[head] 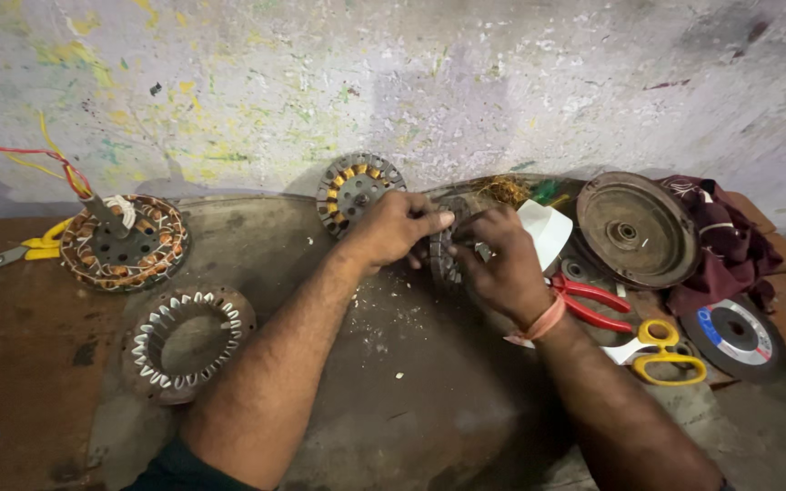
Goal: The person cuts small rectangular pieces from a roll of white insulating tape using scissors and inserts them into the slots of a motor stator. The person repeats this process for multiple slots, ensuring each is lined with the tape.
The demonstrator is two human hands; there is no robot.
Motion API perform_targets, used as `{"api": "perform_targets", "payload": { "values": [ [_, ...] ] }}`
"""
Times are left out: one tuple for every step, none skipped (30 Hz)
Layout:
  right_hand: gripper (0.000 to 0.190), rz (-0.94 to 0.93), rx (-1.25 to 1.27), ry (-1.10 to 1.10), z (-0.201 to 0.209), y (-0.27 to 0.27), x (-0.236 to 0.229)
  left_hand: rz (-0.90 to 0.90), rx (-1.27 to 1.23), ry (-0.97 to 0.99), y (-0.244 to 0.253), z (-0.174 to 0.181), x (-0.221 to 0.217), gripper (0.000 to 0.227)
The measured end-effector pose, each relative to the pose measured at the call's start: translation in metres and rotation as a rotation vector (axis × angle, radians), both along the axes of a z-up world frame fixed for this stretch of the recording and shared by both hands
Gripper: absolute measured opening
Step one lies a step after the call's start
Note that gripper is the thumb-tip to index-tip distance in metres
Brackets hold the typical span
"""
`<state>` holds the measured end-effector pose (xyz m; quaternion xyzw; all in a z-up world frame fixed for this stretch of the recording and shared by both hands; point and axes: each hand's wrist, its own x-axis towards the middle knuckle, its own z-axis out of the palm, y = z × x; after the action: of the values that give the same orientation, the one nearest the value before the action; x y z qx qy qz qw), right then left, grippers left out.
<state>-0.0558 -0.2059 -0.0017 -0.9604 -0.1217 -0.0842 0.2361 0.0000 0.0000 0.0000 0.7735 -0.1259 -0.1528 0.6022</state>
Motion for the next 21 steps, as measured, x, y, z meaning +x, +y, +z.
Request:
{"api": "perform_targets", "payload": {
  "values": [
    [0.043,0.022,0.186,-0.008,0.003,-0.003,-0.002,0.015,0.015,-0.063,0.0,-0.003,0.001,0.037],
    [0.048,0.045,0.373,-0.016,0.007,-0.005,-0.003,0.03,0.03,-0.125,0.0,-0.005,0.002,0.037],
    [0.054,0.067,0.561,-0.02,0.007,-0.004,-0.004,0.045,0.048,-0.185,0.001,-0.009,0.003,0.037],
    [0.063,0.194,0.538,-0.054,0.009,-0.004,-0.003,0.026,0.039,-0.222,0.001,-0.011,0.003,0.037],
    [0.072,0.314,0.511,-0.093,0.014,-0.009,0.0,-0.001,0.027,-0.263,-0.002,-0.012,0.005,0.037],
    [0.082,0.433,0.482,-0.132,0.018,-0.014,0.002,-0.028,0.015,-0.304,-0.005,-0.013,0.007,0.038],
    [0.08,0.443,0.459,-0.08,0.019,-0.02,0.004,-0.053,0.015,-0.286,-0.008,-0.015,0.007,0.036],
    [0.078,0.452,0.436,-0.029,0.02,-0.026,0.005,-0.078,0.015,-0.268,-0.011,-0.016,0.004,0.035],
    [0.077,0.468,0.414,0.025,0.018,-0.028,0.007,-0.095,0.017,-0.249,-0.011,-0.017,0.002,0.034],
    [0.075,0.472,0.526,0.074,0.016,-0.034,0.009,-0.167,-0.012,-0.297,-0.013,-0.017,0.001,0.036],
    [0.073,0.475,0.638,0.126,0.014,-0.042,0.011,-0.237,-0.042,-0.344,-0.015,-0.016,0.0,0.039],
    [0.071,0.477,0.749,0.178,0.01,-0.05,0.013,-0.307,-0.072,-0.39,-0.018,-0.015,-0.002,0.043],
    [0.072,0.457,0.852,0.219,0.004,-0.055,0.016,-0.26,-0.04,-0.419,-0.022,-0.014,-0.006,0.05],
    [0.073,0.435,0.954,0.26,-0.003,-0.061,0.018,-0.213,-0.008,-0.448,-0.026,-0.016,-0.014,0.058],
    [0.074,0.408,1.051,0.298,-0.008,-0.07,0.019,-0.169,0.017,-0.479,-0.034,-0.016,-0.022,0.066],
    [0.072,0.425,1.024,0.243,-0.013,-0.079,0.02,-0.157,0.006,-0.491,-0.041,-0.016,-0.028,0.065],
    [0.071,0.449,1.001,0.193,-0.018,-0.082,0.021,-0.136,0.002,-0.502,-0.045,-0.017,-0.034,0.064],
    [0.069,0.473,0.977,0.142,-0.023,-0.085,0.021,-0.116,-0.003,-0.512,-0.046,-0.016,-0.038,0.063],
    [0.069,0.467,0.972,0.134,-0.026,-0.088,0.021,-0.134,0.007,-0.474,-0.047,-0.015,-0.04,0.064],
    [0.07,0.461,0.967,0.125,-0.028,-0.092,0.02,-0.153,0.017,-0.436,-0.048,-0.014,-0.041,0.064],
    [0.07,0.458,0.96,0.117,-0.029,-0.093,0.021,-0.169,0.026,-0.399,-0.049,-0.014,-0.041,0.065]
  ]
}}
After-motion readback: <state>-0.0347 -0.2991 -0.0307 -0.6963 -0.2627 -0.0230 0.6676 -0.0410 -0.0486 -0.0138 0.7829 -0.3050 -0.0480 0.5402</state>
